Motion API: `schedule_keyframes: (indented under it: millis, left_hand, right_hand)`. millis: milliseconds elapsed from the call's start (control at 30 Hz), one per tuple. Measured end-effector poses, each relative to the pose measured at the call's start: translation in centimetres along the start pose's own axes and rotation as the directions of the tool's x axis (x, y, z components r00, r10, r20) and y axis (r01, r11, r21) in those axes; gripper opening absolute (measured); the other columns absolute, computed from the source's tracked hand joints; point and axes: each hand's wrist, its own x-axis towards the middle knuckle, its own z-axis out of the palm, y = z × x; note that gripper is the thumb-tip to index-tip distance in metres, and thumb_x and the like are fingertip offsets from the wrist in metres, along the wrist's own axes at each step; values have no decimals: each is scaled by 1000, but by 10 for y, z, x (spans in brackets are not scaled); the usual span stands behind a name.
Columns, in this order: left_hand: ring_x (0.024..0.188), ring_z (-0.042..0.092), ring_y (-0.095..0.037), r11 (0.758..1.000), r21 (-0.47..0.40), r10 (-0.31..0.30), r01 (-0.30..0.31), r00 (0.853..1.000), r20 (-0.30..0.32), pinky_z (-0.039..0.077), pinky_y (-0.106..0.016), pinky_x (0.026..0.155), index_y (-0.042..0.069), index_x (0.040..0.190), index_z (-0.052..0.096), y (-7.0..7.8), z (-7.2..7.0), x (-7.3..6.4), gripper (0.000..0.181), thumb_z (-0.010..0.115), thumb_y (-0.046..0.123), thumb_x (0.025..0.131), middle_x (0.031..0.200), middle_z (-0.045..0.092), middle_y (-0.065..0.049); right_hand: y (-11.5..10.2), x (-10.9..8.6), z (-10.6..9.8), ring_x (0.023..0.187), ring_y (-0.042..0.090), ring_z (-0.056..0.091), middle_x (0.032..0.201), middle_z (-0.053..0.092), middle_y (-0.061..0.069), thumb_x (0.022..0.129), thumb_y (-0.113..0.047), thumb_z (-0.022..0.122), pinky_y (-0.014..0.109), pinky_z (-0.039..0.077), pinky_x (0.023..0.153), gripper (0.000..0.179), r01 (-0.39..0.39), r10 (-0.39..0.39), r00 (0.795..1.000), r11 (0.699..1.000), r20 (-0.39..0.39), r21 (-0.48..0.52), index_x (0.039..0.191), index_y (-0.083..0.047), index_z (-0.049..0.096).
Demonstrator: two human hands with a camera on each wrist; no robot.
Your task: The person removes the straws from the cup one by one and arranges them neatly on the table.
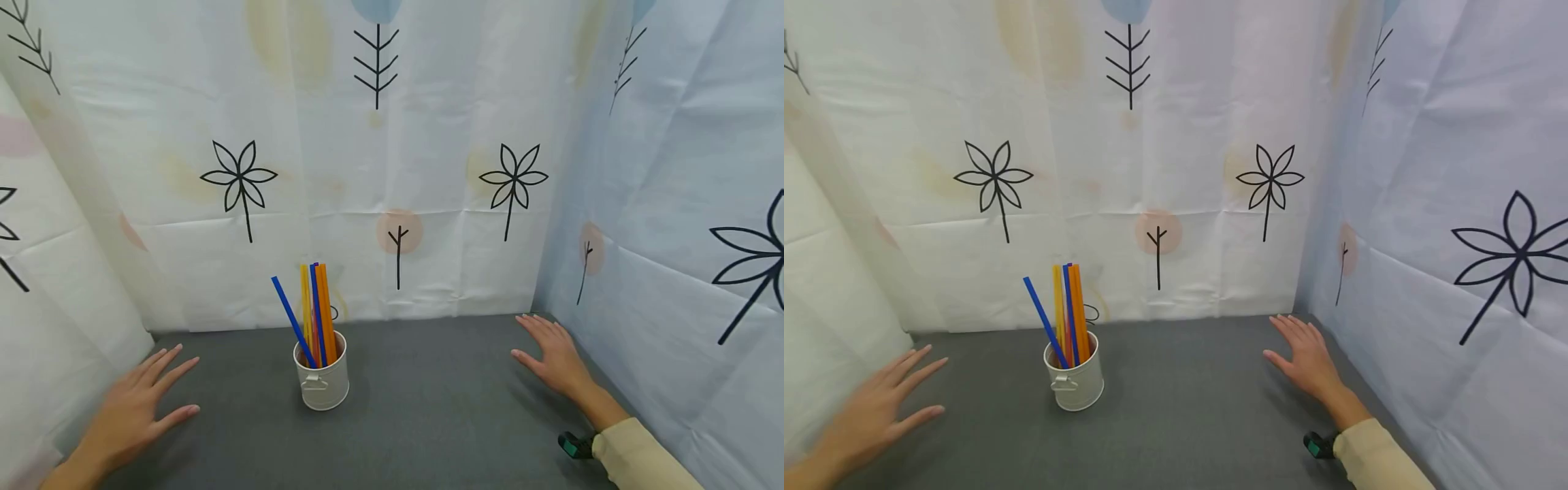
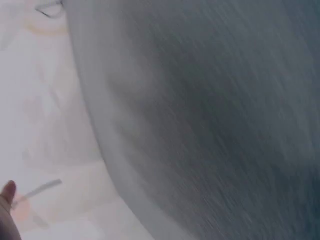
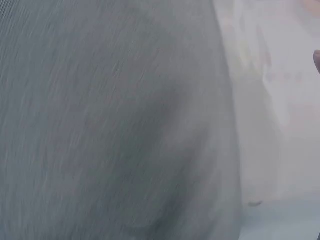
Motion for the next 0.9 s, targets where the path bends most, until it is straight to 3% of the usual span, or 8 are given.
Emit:
schedule_keyframes:
  millis: [233,433,600,700,767,900]
  left_hand:
    - [145,15,-29,989,-145,11,-19,999,-53,2,-50,117,20,148,42,25,0,19,80,78,37,79,159,22,-5]
    - [143,19,-32,974,-226,-35,20,997,-65,6,-52,116,21,150,39,46,-2,32,82,79,31,79,159,22,-5]
    - [143,19,-29,933,-358,-82,41,992,-100,14,-64,110,19,150,39,62,2,39,80,78,20,80,159,23,-5]
    - [143,17,-20,903,-425,-114,55,987,-115,17,-65,108,19,150,38,71,6,43,80,77,13,80,159,23,-4]
    - [143,17,-13,893,-447,-133,61,983,-130,17,-58,111,19,150,38,77,8,45,80,76,10,81,158,25,-5]
    - [141,20,-7,882,-470,-148,41,970,-192,16,-27,113,16,150,38,87,14,53,79,75,5,80,156,29,-6]
  right_hand:
    - [-25,19,2,124,41,44,137,51,19,82,-19,77,66,30,99,65,52,-40,995,991,-95,120,139,-2,49]
    - [-53,32,8,124,36,46,138,51,16,82,-13,77,60,37,98,65,13,20,990,974,-143,227,140,-4,49]
    - [-74,42,16,121,35,50,133,55,15,81,-9,77,55,41,95,63,20,51,971,956,-234,294,138,-5,51]
    - [-85,49,23,117,33,53,128,59,14,79,-5,77,41,42,98,61,66,39,951,943,-307,326,135,-4,53]
    - [-92,55,28,116,32,55,126,60,14,79,-3,77,29,40,101,60,105,24,937,932,-349,346,134,-2,55]
    - [-107,65,36,114,30,57,124,62,14,79,0,76,15,34,102,57,152,20,916,907,-400,394,132,-2,55]
